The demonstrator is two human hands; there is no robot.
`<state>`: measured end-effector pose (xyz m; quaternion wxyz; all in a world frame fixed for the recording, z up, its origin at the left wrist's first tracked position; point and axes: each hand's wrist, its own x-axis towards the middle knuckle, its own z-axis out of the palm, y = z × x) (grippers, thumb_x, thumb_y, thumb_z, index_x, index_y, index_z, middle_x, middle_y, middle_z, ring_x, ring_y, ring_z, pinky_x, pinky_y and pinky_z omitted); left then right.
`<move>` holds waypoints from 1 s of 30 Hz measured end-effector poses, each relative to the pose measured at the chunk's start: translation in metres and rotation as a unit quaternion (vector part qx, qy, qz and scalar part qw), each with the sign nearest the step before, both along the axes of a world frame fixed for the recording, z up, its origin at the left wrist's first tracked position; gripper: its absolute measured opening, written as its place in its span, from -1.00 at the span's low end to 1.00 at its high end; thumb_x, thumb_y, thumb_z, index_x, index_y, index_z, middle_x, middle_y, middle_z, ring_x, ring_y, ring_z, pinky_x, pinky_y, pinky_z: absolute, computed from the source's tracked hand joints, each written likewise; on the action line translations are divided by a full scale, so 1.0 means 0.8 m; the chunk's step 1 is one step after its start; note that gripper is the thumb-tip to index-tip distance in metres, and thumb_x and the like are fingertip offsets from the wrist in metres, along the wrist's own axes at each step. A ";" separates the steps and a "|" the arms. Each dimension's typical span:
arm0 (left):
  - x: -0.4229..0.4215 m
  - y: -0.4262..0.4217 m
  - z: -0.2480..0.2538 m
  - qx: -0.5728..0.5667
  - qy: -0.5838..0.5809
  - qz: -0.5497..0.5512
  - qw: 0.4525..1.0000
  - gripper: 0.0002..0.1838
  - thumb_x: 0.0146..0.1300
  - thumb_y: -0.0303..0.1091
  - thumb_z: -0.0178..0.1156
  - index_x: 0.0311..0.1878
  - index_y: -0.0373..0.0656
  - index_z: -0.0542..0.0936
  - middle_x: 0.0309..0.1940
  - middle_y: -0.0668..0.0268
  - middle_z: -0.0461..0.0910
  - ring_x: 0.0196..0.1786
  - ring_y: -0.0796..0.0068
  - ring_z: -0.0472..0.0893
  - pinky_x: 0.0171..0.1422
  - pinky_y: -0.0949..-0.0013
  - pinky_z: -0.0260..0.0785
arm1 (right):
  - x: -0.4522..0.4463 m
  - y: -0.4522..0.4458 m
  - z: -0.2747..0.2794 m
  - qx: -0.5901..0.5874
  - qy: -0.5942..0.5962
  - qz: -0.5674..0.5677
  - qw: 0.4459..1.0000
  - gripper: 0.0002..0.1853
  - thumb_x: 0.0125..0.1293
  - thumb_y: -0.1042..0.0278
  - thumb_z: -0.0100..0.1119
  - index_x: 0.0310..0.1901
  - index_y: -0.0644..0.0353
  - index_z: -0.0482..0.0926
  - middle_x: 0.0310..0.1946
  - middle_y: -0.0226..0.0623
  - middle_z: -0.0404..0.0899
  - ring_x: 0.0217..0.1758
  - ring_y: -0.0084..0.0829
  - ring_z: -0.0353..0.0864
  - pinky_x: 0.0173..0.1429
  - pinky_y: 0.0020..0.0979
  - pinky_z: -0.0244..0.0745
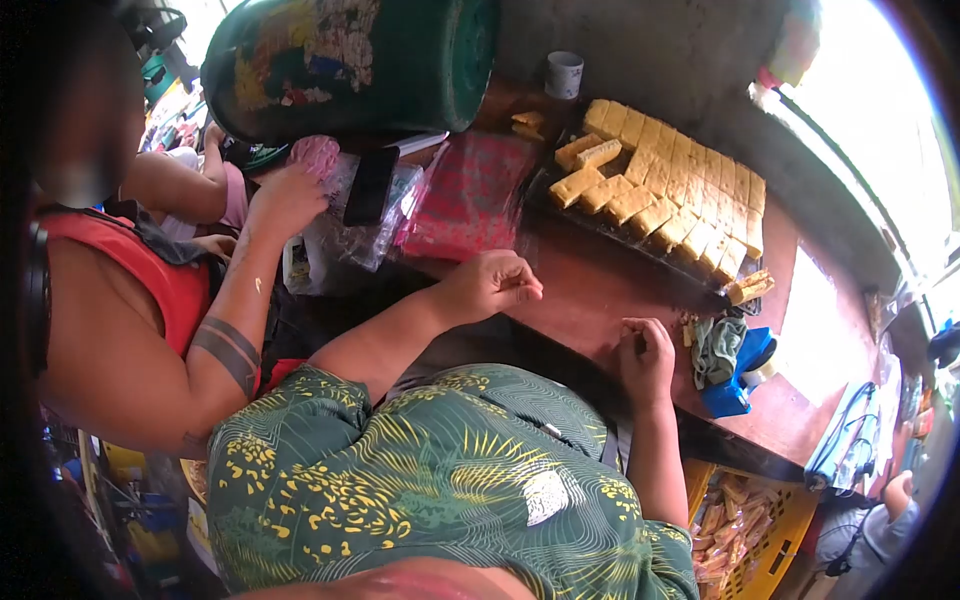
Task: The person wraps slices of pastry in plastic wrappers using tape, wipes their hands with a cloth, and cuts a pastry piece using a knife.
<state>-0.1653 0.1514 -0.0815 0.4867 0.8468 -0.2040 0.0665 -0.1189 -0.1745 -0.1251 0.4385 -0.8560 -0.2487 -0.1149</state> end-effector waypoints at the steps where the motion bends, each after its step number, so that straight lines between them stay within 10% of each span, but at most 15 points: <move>1: 0.000 0.006 0.002 0.058 0.010 -0.009 0.998 -0.91 0.47 -0.39 0.32 -0.08 -0.17 0.66 -0.30 0.22 0.64 -0.18 0.28 0.68 0.00 0.23 0.50 | 0.001 0.001 -0.001 0.000 -0.003 0.000 1.000 -0.85 0.30 0.58 0.24 -0.13 0.26 0.71 -0.23 -0.20 0.70 -0.17 -0.28 0.70 -0.02 -0.34 0.58; 13: -0.034 0.028 -0.003 0.031 -0.166 0.104 0.980 -0.71 0.31 -0.62 0.20 0.03 -0.09 0.68 -0.04 0.22 0.62 -0.01 0.16 0.66 0.15 0.20 0.51 | 0.002 0.000 -0.003 -0.015 0.012 -0.001 1.000 -0.87 0.32 0.57 0.26 -0.13 0.25 0.72 -0.23 -0.19 0.69 -0.15 -0.27 0.71 -0.01 -0.33 0.58; 20: -0.043 0.159 -0.001 0.243 -0.340 0.415 0.808 -0.59 0.21 -0.32 0.39 0.12 -0.16 0.61 0.06 0.06 0.63 0.11 -0.02 0.61 0.30 -0.04 0.44 | 0.001 0.002 -0.002 -0.015 0.016 -0.003 1.000 -0.91 0.36 0.56 0.27 -0.14 0.25 0.71 -0.24 -0.19 0.68 -0.16 -0.27 0.70 -0.01 -0.32 0.57; 30: 0.026 0.233 0.033 0.275 0.136 0.574 0.759 0.07 0.16 0.10 0.40 0.65 -0.16 0.18 0.38 -0.12 0.51 0.44 -0.17 0.51 0.50 -0.06 0.40 | 0.005 0.001 -0.010 0.013 0.007 0.009 1.000 -0.91 0.35 0.58 0.27 -0.15 0.29 0.70 -0.23 -0.21 0.69 -0.13 -0.29 0.69 0.02 -0.34 0.56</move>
